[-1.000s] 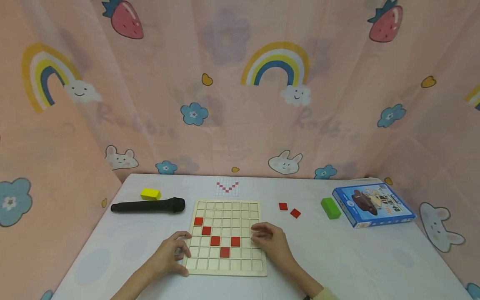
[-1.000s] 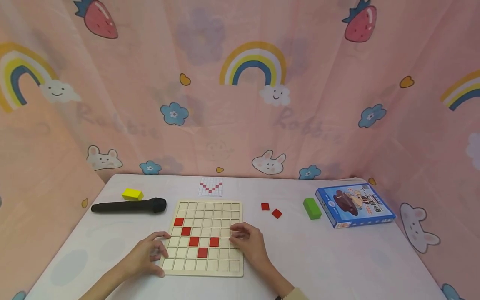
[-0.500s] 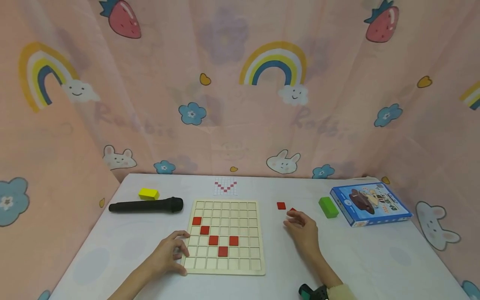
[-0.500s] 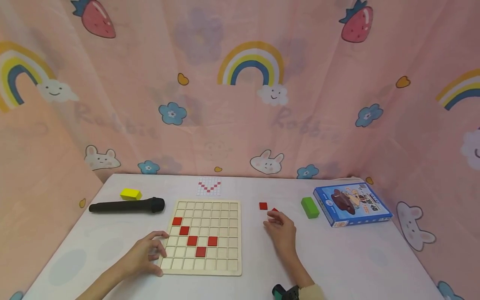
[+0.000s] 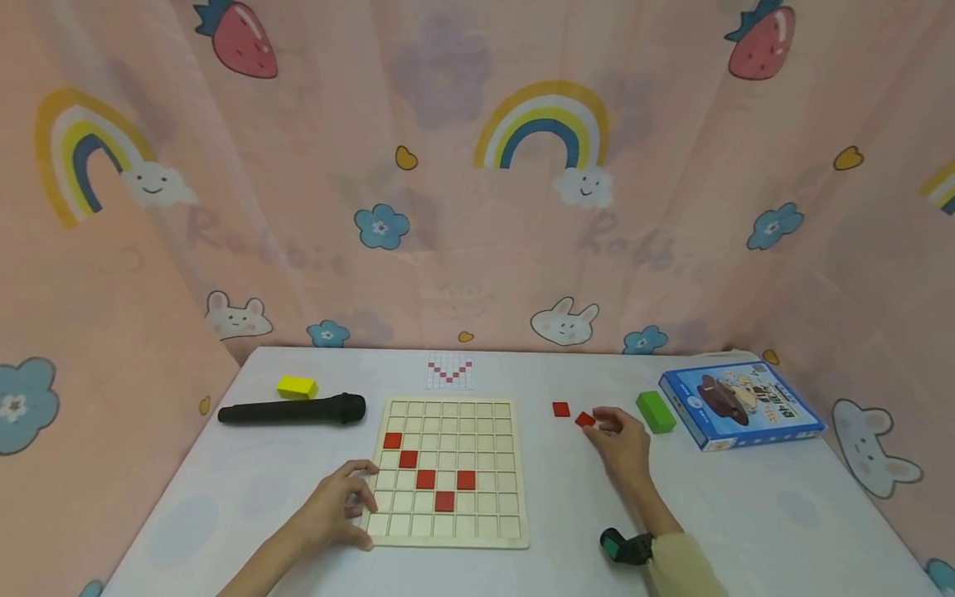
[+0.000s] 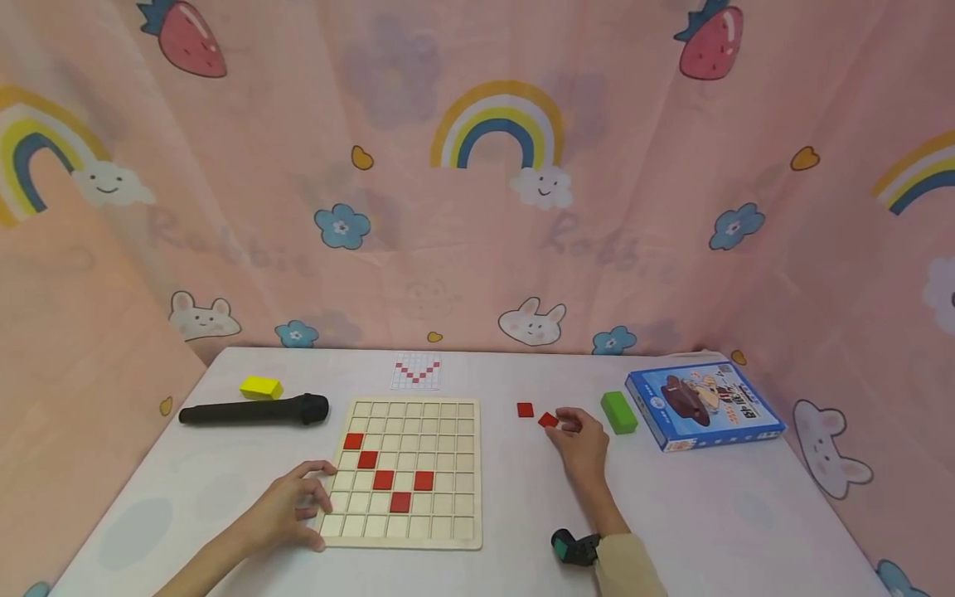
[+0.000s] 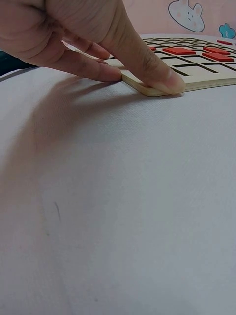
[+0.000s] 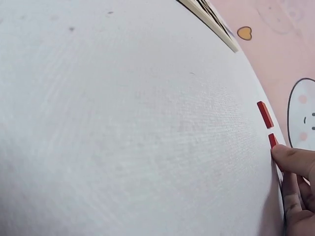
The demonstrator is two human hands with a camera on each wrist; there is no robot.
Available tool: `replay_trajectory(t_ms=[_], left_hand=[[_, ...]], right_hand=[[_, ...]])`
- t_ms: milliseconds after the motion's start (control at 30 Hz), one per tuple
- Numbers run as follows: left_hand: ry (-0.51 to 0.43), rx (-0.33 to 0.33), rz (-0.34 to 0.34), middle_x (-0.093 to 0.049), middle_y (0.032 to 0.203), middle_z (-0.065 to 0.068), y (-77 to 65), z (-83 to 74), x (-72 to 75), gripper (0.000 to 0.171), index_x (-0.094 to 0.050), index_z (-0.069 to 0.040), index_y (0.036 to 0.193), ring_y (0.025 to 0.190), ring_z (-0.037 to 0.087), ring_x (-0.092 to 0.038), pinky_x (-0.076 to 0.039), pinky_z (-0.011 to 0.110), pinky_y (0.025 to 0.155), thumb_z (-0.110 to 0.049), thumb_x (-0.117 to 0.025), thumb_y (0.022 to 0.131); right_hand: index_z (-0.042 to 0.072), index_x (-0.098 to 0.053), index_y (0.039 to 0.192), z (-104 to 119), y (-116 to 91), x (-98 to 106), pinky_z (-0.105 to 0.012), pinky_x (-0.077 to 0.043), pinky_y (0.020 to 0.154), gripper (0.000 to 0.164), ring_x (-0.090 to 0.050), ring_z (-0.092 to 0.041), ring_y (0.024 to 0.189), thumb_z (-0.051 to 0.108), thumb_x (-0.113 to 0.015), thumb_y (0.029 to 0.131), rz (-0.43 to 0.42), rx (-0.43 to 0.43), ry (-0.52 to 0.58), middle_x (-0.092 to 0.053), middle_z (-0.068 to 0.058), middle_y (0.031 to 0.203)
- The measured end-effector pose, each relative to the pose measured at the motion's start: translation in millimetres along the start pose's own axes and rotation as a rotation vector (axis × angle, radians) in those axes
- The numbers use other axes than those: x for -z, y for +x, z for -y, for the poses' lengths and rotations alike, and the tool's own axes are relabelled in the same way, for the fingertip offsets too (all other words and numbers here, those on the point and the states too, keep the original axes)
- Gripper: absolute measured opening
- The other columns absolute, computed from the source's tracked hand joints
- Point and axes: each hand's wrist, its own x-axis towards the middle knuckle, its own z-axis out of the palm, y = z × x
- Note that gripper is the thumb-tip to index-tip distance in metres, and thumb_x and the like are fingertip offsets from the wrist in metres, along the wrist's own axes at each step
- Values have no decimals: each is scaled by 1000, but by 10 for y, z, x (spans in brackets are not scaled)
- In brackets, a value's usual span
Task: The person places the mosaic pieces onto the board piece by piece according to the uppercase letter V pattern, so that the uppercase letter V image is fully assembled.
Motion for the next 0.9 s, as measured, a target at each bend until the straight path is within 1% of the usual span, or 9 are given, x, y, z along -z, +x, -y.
replay_trajectory(t_ms=[167,267,333,400,500,567,733,900], left_hand=[[-2,6,1,-46,130,20,2,6,-10,40,-61,-5,76,114,43,-49,-59,26,80,4,-89,49],[-2,15,0,-46,131,19,3,6,-12,40,-61,-5,76,114,43,-48,-59,27,80,4,-89,49],[2,19,-1,-46,131,19,5,3,-10,40,-61,-5,76,115,43,-48,-59,27,80,4,-89,49],[6,23,0,-46,131,19,7,-2,-9,39,-61,-5,76,115,43,-48,-59,27,80,4,-89,49],[12,24,-3,-46,131,19,4,-7,-6,40,-61,-6,76,116,43,-48,-59,27,80,4,-89,49],[9,23,-5,-46,131,19,0,-4,-7,40,-61,-5,75,115,43,-48,-59,27,80,4,-89,49],[2,19,-2,-46,131,19,5,6,-5,40,-61,-5,76,115,43,-49,-59,26,80,4,-89,49],[-4,17,-3,-46,131,19,5,11,-3,40,-61,-5,76,114,42,-50,-59,27,80,4,-89,49]], right_hand=[[-1,-64,113,-43,50,42,-1,-43,68,29,-61,-29,94,4,-70,86,28,22,-13,-65,-19,109],[-1,-64,114,-49,55,80,-2,-46,72,28,-62,-30,96,4,-69,87,56,39,-16,-65,-19,110],[-1,-63,114,-47,47,104,-7,-50,77,28,-62,-31,98,4,-68,87,67,46,-16,-65,-19,110],[-1,-63,115,-44,35,124,-15,-54,82,28,-63,-31,100,4,-68,88,75,44,-14,-65,-19,112],[-2,-63,116,-37,10,140,-24,-56,87,29,-63,-33,103,5,-68,88,93,40,-16,-65,-20,113],[-1,-63,116,-27,-12,149,-27,-55,89,30,-63,-32,104,6,-68,88,107,34,-18,-65,-20,114],[0,-63,116,45,-100,171,-29,-56,89,29,-63,-31,103,6,-69,88,143,32,-14,-66,-18,113],[1,-65,115,113,-180,154,-34,-55,91,28,-63,-32,104,7,-69,87,164,39,-13,-66,-17,113]])
